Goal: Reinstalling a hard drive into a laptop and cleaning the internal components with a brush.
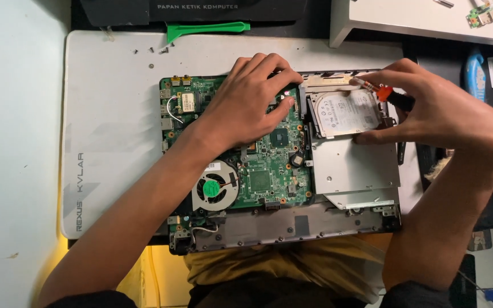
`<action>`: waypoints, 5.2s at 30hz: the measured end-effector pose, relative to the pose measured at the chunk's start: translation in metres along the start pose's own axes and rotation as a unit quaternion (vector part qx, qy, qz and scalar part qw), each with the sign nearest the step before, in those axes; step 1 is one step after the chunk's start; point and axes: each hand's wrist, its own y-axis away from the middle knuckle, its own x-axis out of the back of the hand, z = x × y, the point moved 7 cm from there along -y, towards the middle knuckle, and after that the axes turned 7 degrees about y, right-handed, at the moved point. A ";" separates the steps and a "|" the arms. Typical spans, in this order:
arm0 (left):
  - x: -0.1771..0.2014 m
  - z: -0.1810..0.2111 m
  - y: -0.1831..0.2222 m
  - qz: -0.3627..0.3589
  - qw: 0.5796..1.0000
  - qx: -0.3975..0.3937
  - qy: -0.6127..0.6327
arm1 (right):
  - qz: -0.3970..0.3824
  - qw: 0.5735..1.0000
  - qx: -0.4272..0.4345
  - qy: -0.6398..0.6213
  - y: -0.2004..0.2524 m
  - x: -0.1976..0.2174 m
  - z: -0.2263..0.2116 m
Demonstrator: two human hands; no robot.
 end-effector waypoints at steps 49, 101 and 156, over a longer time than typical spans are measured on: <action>-0.006 -0.002 0.000 -0.001 1.000 -0.005 -0.016 | 0.069 0.993 0.039 -0.083 -0.022 -0.002 0.001; 0.037 0.024 0.000 0.056 0.971 -0.072 0.221 | 0.259 0.862 0.385 -0.203 0.021 0.027 -0.028; -0.012 0.001 0.001 -0.041 0.998 -0.013 -0.037 | 0.174 0.982 0.044 -0.050 -0.021 0.000 0.003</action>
